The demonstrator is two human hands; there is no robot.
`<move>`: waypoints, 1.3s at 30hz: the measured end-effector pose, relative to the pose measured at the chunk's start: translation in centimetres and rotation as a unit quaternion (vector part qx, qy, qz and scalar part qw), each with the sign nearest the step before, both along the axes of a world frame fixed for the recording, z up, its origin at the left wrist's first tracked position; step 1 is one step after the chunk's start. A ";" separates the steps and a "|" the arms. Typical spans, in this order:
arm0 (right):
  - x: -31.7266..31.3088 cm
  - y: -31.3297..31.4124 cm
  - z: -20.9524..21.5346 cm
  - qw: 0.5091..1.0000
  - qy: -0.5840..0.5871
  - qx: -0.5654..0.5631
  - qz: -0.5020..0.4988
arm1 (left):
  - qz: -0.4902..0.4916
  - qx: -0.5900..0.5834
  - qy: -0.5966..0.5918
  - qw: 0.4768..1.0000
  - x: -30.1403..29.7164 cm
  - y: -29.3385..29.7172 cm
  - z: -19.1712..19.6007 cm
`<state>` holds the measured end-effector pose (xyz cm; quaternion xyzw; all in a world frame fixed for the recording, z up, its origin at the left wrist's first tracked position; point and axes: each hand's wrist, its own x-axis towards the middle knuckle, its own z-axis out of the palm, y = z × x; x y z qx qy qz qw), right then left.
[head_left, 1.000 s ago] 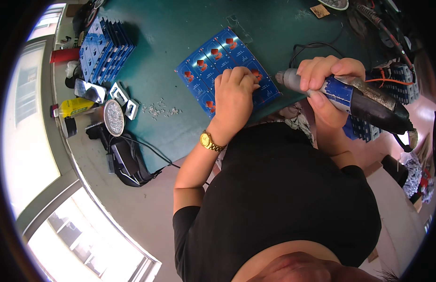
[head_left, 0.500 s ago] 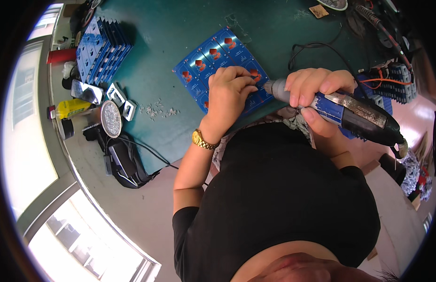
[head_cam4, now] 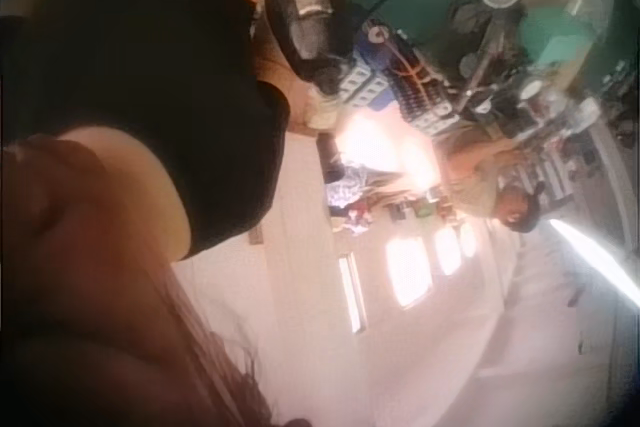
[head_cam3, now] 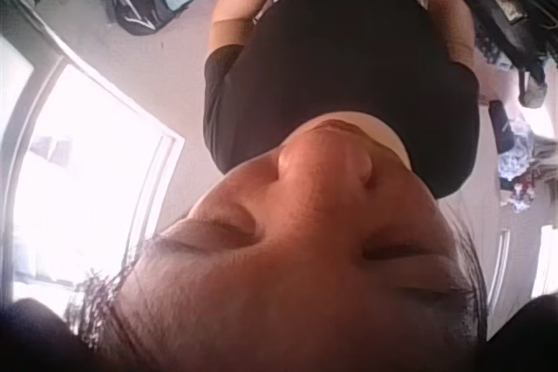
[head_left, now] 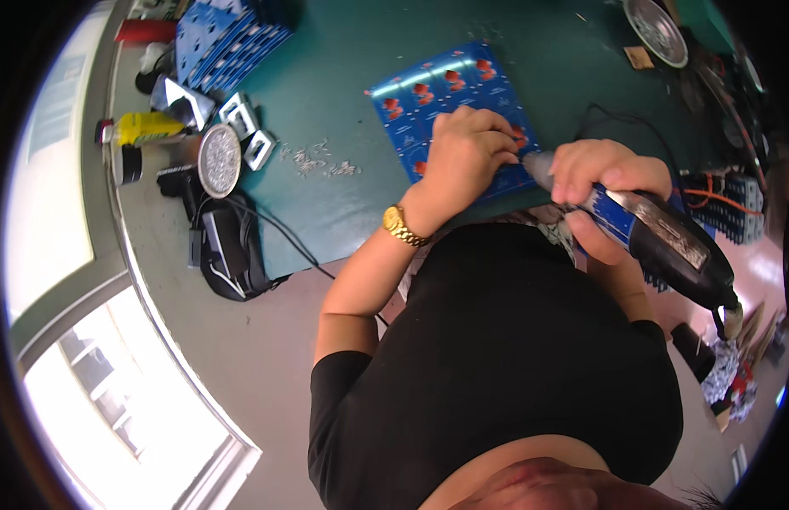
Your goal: The person fastens small screws onto a circuit board or fixture template using an electric screwdriver.
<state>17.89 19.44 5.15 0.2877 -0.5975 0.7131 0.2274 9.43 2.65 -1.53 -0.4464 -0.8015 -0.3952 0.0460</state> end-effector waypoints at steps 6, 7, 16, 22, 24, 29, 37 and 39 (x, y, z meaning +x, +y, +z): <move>-1.0 0.5 0.4 0.996 0.028 0.031 0.077 | 0.009 0.006 -0.014 1.000 0.7 0.0 -0.5; -1.2 0.1 0.2 0.995 0.030 0.030 0.087 | 0.010 0.010 -0.018 1.000 0.7 -0.2 -0.6; -1.5 -2.5 1.3 0.994 -0.082 0.062 -0.026 | 0.407 -0.096 0.050 0.907 -2.4 -9.8 1.5; -2.6 -1.8 1.4 0.996 -0.062 0.063 0.025 | 0.475 -0.238 -0.097 0.842 -4.4 -13.7 1.1; -2.7 -1.8 1.4 0.994 -0.069 0.073 0.048 | 0.453 -0.261 -0.049 0.851 -4.3 -13.6 0.7; -3.1 -2.7 0.9 0.993 -0.028 0.115 0.029 | 0.444 -0.297 0.006 0.845 -3.9 -13.8 0.2; -2.8 -0.5 0.8 0.994 -0.093 -0.043 0.027 | 0.377 -0.083 0.006 0.922 -3.9 -11.8 0.8; -2.5 -0.5 0.5 0.996 -0.062 -0.038 0.060 | 0.381 -0.079 -0.016 0.921 -3.9 -11.9 0.9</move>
